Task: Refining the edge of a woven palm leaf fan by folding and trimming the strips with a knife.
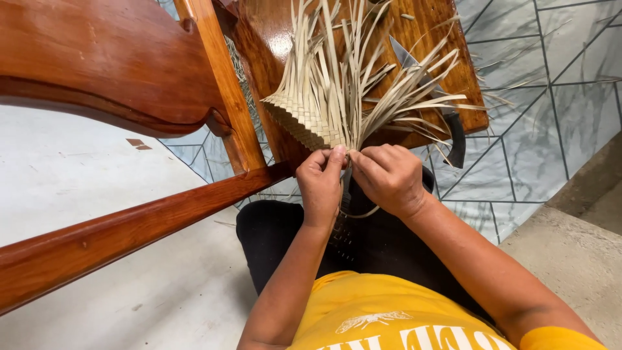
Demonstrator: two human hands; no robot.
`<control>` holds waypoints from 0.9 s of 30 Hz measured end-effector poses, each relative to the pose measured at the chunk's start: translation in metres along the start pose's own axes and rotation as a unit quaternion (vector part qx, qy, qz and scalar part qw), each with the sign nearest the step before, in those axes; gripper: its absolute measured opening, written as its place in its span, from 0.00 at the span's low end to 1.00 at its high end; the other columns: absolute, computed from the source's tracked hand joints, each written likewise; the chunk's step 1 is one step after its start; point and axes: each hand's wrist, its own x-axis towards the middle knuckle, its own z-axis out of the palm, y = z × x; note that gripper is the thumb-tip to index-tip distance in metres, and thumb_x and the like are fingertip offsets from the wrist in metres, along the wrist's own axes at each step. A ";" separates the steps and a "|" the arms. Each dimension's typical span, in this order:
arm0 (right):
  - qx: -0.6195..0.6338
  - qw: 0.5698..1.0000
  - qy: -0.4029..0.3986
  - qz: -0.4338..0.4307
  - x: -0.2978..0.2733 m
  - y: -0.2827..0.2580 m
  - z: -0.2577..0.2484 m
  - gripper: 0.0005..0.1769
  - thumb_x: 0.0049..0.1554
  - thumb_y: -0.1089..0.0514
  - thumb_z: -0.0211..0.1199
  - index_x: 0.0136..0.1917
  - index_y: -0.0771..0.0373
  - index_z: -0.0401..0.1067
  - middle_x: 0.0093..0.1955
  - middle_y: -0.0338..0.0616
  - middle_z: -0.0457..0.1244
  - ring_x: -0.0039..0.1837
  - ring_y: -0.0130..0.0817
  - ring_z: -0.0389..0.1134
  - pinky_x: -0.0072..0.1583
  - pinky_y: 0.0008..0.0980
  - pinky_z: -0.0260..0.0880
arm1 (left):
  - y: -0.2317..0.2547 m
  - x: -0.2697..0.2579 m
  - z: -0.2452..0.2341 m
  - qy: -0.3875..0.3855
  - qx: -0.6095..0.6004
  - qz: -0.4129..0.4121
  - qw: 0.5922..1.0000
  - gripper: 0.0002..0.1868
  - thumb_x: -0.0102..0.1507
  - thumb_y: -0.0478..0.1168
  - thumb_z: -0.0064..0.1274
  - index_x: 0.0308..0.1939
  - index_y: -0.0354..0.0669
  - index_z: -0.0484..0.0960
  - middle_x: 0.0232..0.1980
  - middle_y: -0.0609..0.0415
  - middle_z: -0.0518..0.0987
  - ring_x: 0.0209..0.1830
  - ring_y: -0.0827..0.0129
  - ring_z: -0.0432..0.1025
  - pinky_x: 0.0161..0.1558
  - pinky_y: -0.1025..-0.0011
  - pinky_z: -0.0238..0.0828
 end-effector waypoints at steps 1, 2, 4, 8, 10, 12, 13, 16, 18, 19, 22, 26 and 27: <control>0.000 1.000 0.002 0.002 -0.001 -0.001 0.001 0.04 0.59 0.63 0.71 0.43 0.62 0.78 0.38 0.43 0.66 0.34 0.39 0.68 0.39 0.35 0.70 | -0.003 0.001 0.000 -0.001 0.002 0.001 1.000 0.12 0.67 0.39 0.61 0.30 0.38 0.87 0.23 0.50 0.81 0.30 0.77 0.68 0.35 0.69 0.72; 0.009 1.000 0.003 0.006 -0.002 -0.001 0.001 0.04 0.60 0.63 0.70 0.43 0.62 0.77 0.38 0.43 0.66 0.34 0.39 0.68 0.39 0.35 0.70 | -0.006 0.001 0.001 0.002 0.001 -0.004 1.000 0.12 0.67 0.39 0.62 0.29 0.38 0.86 0.22 0.51 0.81 0.29 0.78 0.68 0.35 0.70 0.72; 0.018 1.000 0.005 0.011 -0.004 -0.001 0.003 0.04 0.61 0.63 0.69 0.43 0.62 0.77 0.38 0.43 0.66 0.34 0.40 0.68 0.39 0.35 0.71 | -0.010 0.000 0.001 0.005 -0.001 -0.009 1.000 0.13 0.66 0.39 0.63 0.28 0.38 0.86 0.22 0.52 0.81 0.29 0.78 0.68 0.35 0.71 0.72; 0.016 1.000 0.009 0.011 -0.009 0.001 0.008 0.03 0.61 0.63 0.68 0.44 0.63 0.78 0.38 0.43 0.66 0.34 0.39 0.68 0.39 0.35 0.71 | -0.017 -0.002 0.005 0.020 -0.026 -0.032 0.999 0.13 0.66 0.38 0.62 0.27 0.37 0.85 0.21 0.53 0.79 0.27 0.78 0.66 0.33 0.73 0.70; 0.019 1.000 0.013 0.014 -0.009 0.004 0.010 0.03 0.61 0.62 0.69 0.44 0.63 0.78 0.37 0.42 0.65 0.34 0.39 0.68 0.39 0.35 0.71 | -0.021 -0.003 0.009 0.027 -0.043 -0.040 0.998 0.13 0.66 0.38 0.62 0.27 0.37 0.85 0.21 0.53 0.78 0.27 0.78 0.66 0.32 0.74 0.69; 0.021 0.999 0.030 0.017 -0.008 0.007 0.013 0.04 0.62 0.61 0.68 0.45 0.64 0.78 0.39 0.43 0.66 0.34 0.39 0.69 0.39 0.35 0.72 | -0.023 -0.005 0.012 0.025 -0.048 -0.039 0.998 0.14 0.67 0.37 0.61 0.27 0.36 0.84 0.21 0.51 0.78 0.27 0.78 0.66 0.31 0.74 0.69; 0.022 0.999 0.031 0.016 -0.008 0.008 0.011 0.04 0.62 0.61 0.68 0.45 0.64 0.78 0.39 0.43 0.66 0.34 0.39 0.69 0.39 0.35 0.72 | -0.022 -0.005 0.012 0.026 -0.049 -0.037 0.998 0.14 0.67 0.37 0.61 0.27 0.36 0.84 0.21 0.51 0.78 0.27 0.78 0.66 0.31 0.74 0.69; 0.017 0.999 0.024 0.016 -0.005 0.005 0.004 0.02 0.61 0.62 0.69 0.46 0.62 0.79 0.39 0.41 0.66 0.34 0.38 0.68 0.39 0.34 0.72 | -0.017 -0.004 0.009 0.024 -0.055 -0.041 0.997 0.14 0.66 0.38 0.62 0.27 0.37 0.83 0.22 0.53 0.79 0.28 0.79 0.67 0.31 0.75 0.69; 0.046 0.999 0.012 0.018 0.003 -0.004 -0.006 0.05 0.63 0.60 0.67 0.47 0.64 0.79 0.41 0.45 0.67 0.37 0.42 0.70 0.41 0.37 0.72 | -0.012 -0.002 0.003 0.029 -0.064 -0.042 0.997 0.13 0.67 0.38 0.62 0.28 0.36 0.84 0.23 0.53 0.80 0.28 0.80 0.68 0.33 0.75 0.71; 0.046 0.999 0.013 0.019 0.002 -0.006 -0.005 0.05 0.63 0.60 0.67 0.47 0.64 0.79 0.41 0.45 0.67 0.37 0.42 0.70 0.41 0.37 0.72 | -0.012 -0.001 0.001 0.029 -0.063 -0.042 0.997 0.13 0.67 0.38 0.62 0.28 0.36 0.84 0.23 0.53 0.80 0.28 0.80 0.68 0.33 0.75 0.71; 0.081 0.996 0.019 0.036 -0.001 -0.008 -0.003 0.04 0.61 0.63 0.68 0.47 0.67 0.79 0.42 0.48 0.68 0.38 0.45 0.70 0.40 0.39 0.73 | -0.010 -0.002 0.000 0.025 -0.052 -0.033 0.998 0.13 0.67 0.39 0.62 0.28 0.37 0.85 0.22 0.55 0.79 0.26 0.81 0.67 0.32 0.78 0.69; 0.082 0.995 0.032 0.038 -0.001 -0.005 -0.001 0.02 0.60 0.66 0.69 0.48 0.67 0.80 0.42 0.48 0.68 0.37 0.44 0.70 0.41 0.38 0.75 | -0.009 -0.006 0.000 0.021 -0.052 -0.042 0.998 0.13 0.67 0.39 0.63 0.28 0.36 0.85 0.22 0.53 0.79 0.26 0.79 0.67 0.31 0.76 0.70; 0.082 0.996 0.031 0.031 -0.002 -0.004 -0.001 0.02 0.60 0.66 0.69 0.47 0.67 0.80 0.41 0.48 0.68 0.37 0.44 0.70 0.40 0.39 0.74 | -0.010 -0.007 0.000 0.020 -0.049 -0.041 0.998 0.13 0.67 0.39 0.63 0.28 0.36 0.85 0.22 0.52 0.80 0.26 0.79 0.67 0.31 0.75 0.70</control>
